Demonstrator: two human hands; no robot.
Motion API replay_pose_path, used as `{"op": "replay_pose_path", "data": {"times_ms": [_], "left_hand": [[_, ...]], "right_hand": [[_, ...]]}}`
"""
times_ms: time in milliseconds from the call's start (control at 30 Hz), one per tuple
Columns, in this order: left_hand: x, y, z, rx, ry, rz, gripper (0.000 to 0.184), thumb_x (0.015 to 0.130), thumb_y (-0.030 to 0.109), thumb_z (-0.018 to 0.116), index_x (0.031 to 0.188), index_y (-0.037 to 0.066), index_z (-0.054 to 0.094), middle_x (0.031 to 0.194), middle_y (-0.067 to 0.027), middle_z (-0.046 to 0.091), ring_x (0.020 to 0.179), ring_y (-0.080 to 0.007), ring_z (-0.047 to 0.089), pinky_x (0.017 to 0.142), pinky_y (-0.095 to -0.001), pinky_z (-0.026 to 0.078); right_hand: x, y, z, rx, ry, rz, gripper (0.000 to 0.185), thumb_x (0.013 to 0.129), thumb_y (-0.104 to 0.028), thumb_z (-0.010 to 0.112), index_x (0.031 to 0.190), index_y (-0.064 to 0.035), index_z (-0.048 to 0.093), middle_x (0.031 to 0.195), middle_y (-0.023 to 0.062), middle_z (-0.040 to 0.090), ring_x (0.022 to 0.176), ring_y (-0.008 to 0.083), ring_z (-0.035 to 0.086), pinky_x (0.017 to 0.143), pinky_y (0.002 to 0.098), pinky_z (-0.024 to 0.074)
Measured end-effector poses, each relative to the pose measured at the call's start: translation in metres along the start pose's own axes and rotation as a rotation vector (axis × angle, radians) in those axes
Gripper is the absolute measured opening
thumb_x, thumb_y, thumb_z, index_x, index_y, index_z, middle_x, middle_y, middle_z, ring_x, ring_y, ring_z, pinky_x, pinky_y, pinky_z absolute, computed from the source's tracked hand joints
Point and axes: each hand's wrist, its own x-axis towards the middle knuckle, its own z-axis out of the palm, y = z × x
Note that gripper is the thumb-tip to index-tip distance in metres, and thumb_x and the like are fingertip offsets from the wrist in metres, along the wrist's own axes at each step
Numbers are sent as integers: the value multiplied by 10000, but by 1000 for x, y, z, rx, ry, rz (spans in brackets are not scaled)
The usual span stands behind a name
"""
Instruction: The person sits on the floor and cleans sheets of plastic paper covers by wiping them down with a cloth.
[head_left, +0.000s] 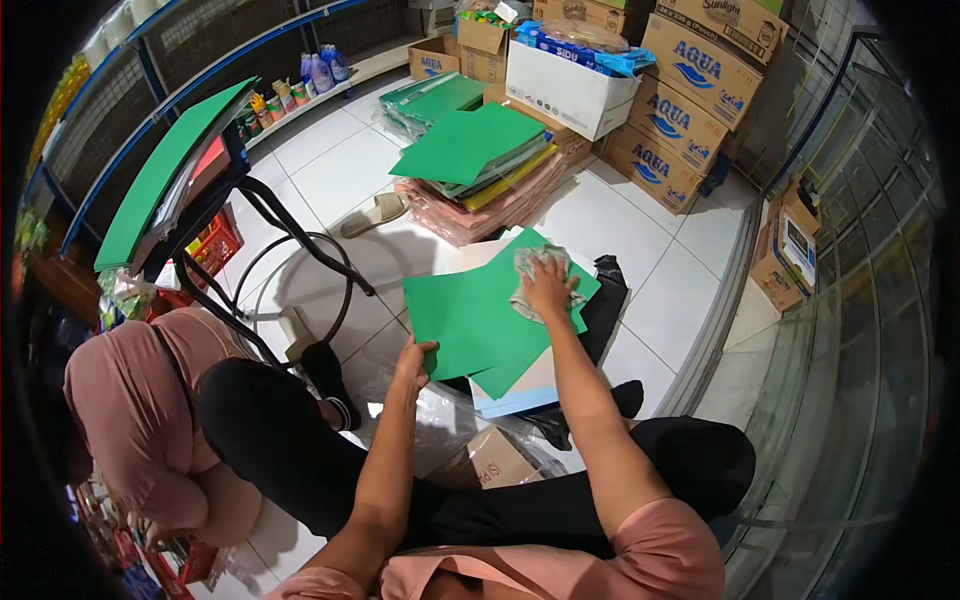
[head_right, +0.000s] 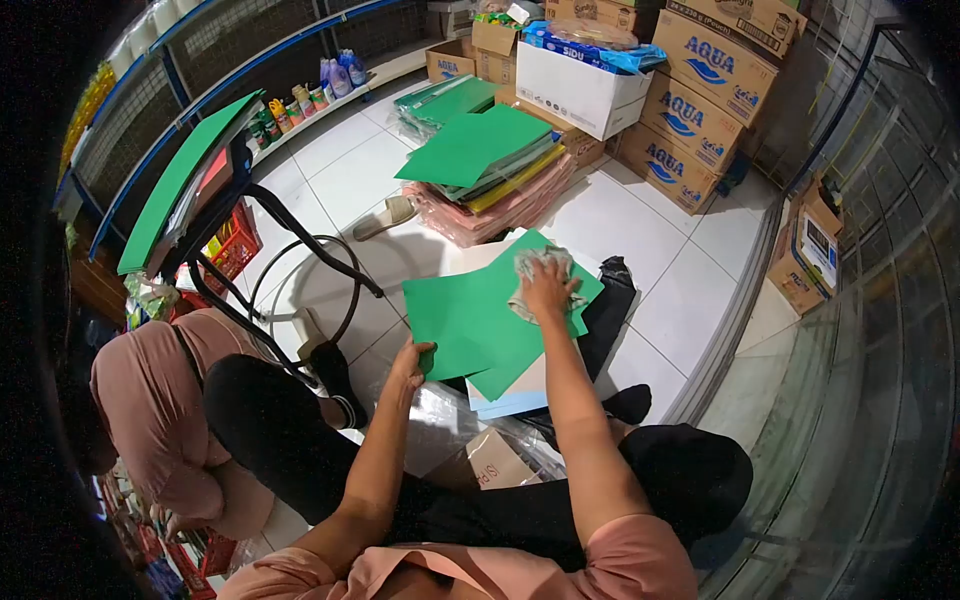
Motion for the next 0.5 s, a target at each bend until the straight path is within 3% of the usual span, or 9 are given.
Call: {"op": "replay_pose_path", "data": {"times_ms": [100, 267, 367, 433, 500], "left_hand": [[6, -2, -4, 14, -16, -32, 379, 789, 38, 467, 1165, 46, 430, 967, -127, 541, 772, -203, 525, 675, -275, 440], [9, 2, -4, -30, -70, -84, 379, 820, 108, 487, 1189, 45, 430, 965, -134, 557, 773, -219, 544, 685, -291, 453], [3, 13, 4, -208, -120, -124, 378, 841, 180, 495, 1191, 52, 431, 991, -130, 554, 796, -216, 547, 686, -295, 452], [-6, 20, 13, -339, -163, -160, 386, 856, 234, 501, 1193, 58, 432, 1010, -127, 551, 814, -213, 549, 688, -298, 451], [-19, 26, 26, -409, -185, -170, 393, 866, 272, 499, 1192, 62, 434, 1022, -121, 550, 827, -207, 549, 692, -302, 452]], "right_hand": [[-7, -4, 10, -119, 18, -46, 444, 800, -397, 490, 1198, -201, 481, 1302, 123, 383, 1228, 310, 306, 940, 601, 206], [-43, -73, 33, 122, 97, -477, 404, 796, -343, 508, 1149, -149, 527, 1198, 117, 486, 1111, 309, 425, 907, 467, 301], [-69, -126, 19, 505, -182, -550, 368, 811, -330, 499, 1113, -126, 550, 1144, 52, 533, 1088, 248, 459, 937, 414, 287], [-77, -142, 16, 651, -414, -574, 359, 809, -341, 500, 1091, -127, 562, 1148, 30, 531, 1104, 252, 450, 982, 448, 246], [-77, -139, 8, 590, -412, -578, 359, 807, -345, 502, 1087, -130, 564, 1149, 28, 530, 1109, 252, 446, 985, 468, 233]]}}
